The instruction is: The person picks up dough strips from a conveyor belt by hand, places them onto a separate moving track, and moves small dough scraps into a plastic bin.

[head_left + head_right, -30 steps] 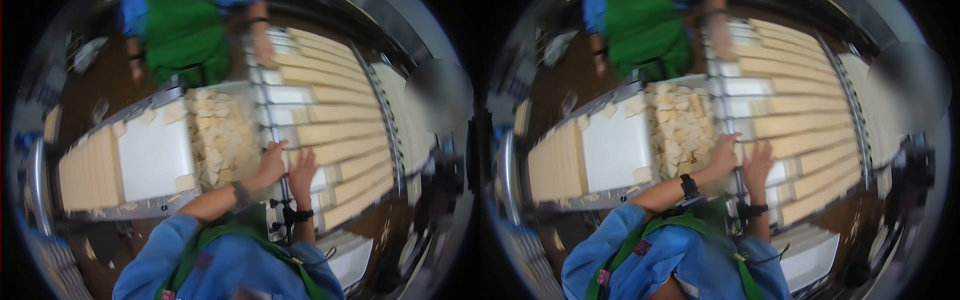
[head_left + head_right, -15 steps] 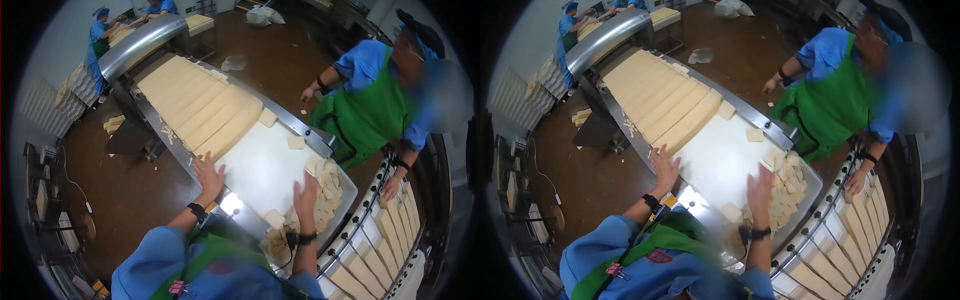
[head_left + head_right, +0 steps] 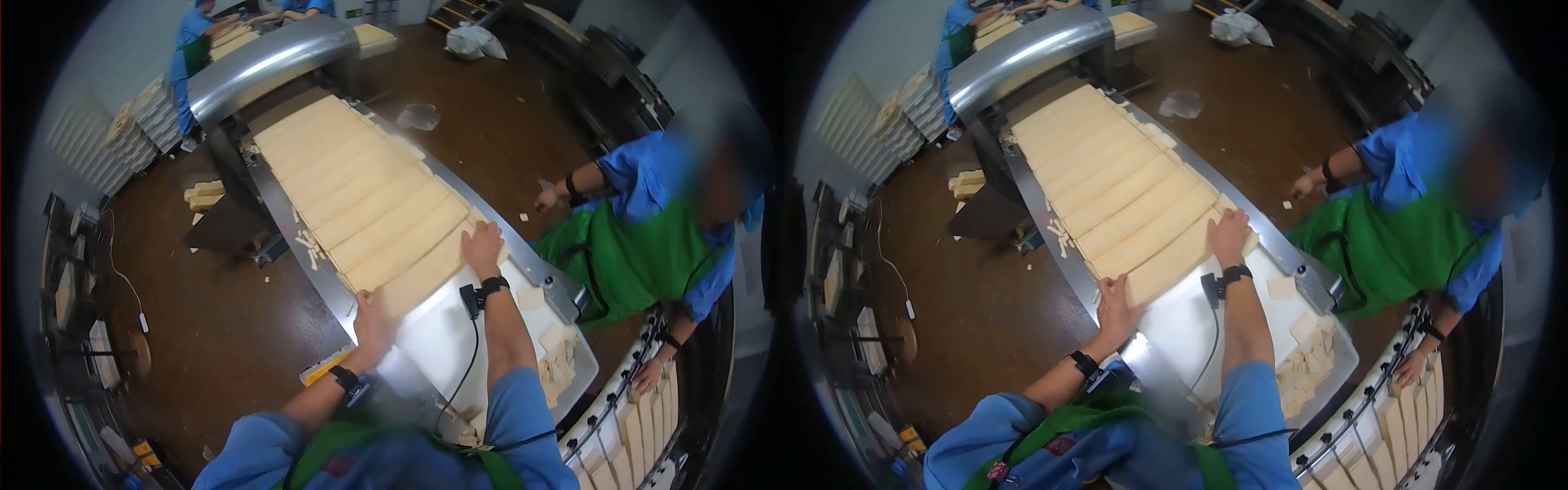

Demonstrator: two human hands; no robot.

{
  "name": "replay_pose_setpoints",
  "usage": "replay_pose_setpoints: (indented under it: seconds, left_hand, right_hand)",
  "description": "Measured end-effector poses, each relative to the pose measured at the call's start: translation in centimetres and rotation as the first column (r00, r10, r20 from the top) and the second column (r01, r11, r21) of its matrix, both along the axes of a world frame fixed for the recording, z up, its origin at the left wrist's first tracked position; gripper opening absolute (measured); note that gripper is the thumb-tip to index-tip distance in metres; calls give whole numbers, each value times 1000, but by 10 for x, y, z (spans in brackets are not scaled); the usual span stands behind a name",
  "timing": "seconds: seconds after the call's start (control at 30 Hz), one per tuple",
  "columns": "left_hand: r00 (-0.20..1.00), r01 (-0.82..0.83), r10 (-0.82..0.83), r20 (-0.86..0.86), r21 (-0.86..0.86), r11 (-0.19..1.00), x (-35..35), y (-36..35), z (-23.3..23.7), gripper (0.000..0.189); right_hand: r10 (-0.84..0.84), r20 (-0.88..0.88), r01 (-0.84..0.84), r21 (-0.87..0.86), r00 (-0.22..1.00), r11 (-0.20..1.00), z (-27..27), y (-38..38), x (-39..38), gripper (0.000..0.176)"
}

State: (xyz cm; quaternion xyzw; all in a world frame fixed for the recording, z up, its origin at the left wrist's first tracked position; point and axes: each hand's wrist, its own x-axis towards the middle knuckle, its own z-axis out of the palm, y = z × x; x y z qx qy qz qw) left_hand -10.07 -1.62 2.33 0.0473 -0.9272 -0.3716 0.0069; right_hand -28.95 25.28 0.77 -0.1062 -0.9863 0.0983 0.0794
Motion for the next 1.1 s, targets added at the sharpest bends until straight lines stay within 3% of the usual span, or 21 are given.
replay_pose_setpoints:
  seconds: [0.07,0.13,0.23,0.3,0.33,0.4,0.43,0.47,0.53,0.57,0.67,0.7,0.73,0.77,0.83,0.87,0.9,0.93,0.97,1.0,1.1]
  left_hand:
    - [998,-23,23,59,4,1000,-1,4,2,81]
    - [997,-9,1,-74,-99,995,3,6,-28,77]
    - [992,-74,57,-112,-153,985,-1,7,-25,73]
    - [998,-7,11,68,-61,998,-1,8,-5,70]
    - [998,-22,25,56,-58,998,-1,9,-6,70]
    - [993,101,-107,-55,-105,989,2,12,-8,65]
    - [980,195,-193,57,-45,980,4,15,-8,64]
    - [979,200,-198,52,-44,979,7,18,-6,64]
    - [904,426,-424,56,-29,904,13,28,-2,62]
    - [864,503,-502,46,-15,864,17,32,1,70]
    - [725,679,-679,-117,-48,733,23,43,-16,80]
    - [709,696,-696,-115,-45,717,23,46,-8,80]
    - [694,718,-718,49,-112,687,20,52,-1,87]
    - [661,751,-720,212,-175,637,22,58,8,94]
    - [696,718,-682,226,-223,659,26,77,-20,92]
    - [736,677,-658,159,-213,705,33,80,-31,92]
    - [765,616,-642,-44,-240,750,35,79,-28,69]
    - [738,666,-674,-2,-159,729,38,75,-25,65]
    - [708,642,-691,-146,-275,716,45,74,-27,69]
    - [675,659,-712,-193,-276,699,52,74,-21,72]
    - [664,726,-739,-115,-139,674,96,100,32,75]
  right_hand:
    - [-16,99,12,41,995,999,9,-1,-7,51]
    - [49,62,-56,109,997,992,-15,7,-13,52]
    - [216,-180,-228,-47,960,972,-60,27,-17,46]
    - [179,-122,-191,-88,976,978,-28,24,9,43]
    - [158,-156,-175,-103,975,979,-23,31,24,42]
    - [79,-208,-121,-197,975,973,-27,62,62,41]
    - [8,-212,-47,-179,977,983,-24,73,90,42]
    - [-36,-257,-9,-172,966,985,-30,92,119,44]
    - [-238,-197,205,-173,951,963,-28,122,186,46]
    - [-310,-161,264,-255,937,930,6,112,220,46]
    - [-474,23,475,-63,880,878,-11,141,295,48]
    - [-457,-76,456,-30,886,889,-18,135,314,50]
    - [-440,-171,448,8,882,894,-25,131,333,53]
    - [-496,-70,486,-126,865,865,-23,129,338,58]
    - [-586,-123,561,-188,801,806,-42,126,343,63]
    - [-608,-39,598,-140,793,789,-26,116,344,69]
    - [-648,-73,620,-226,758,751,-37,111,351,73]
    - [-590,-95,574,-151,802,805,-53,115,368,80]
    - [-622,-264,566,-263,737,781,-33,93,369,79]
    - [-691,-183,624,-316,699,715,-15,84,378,74]
    - [-749,-362,643,-384,555,662,43,66,431,57]
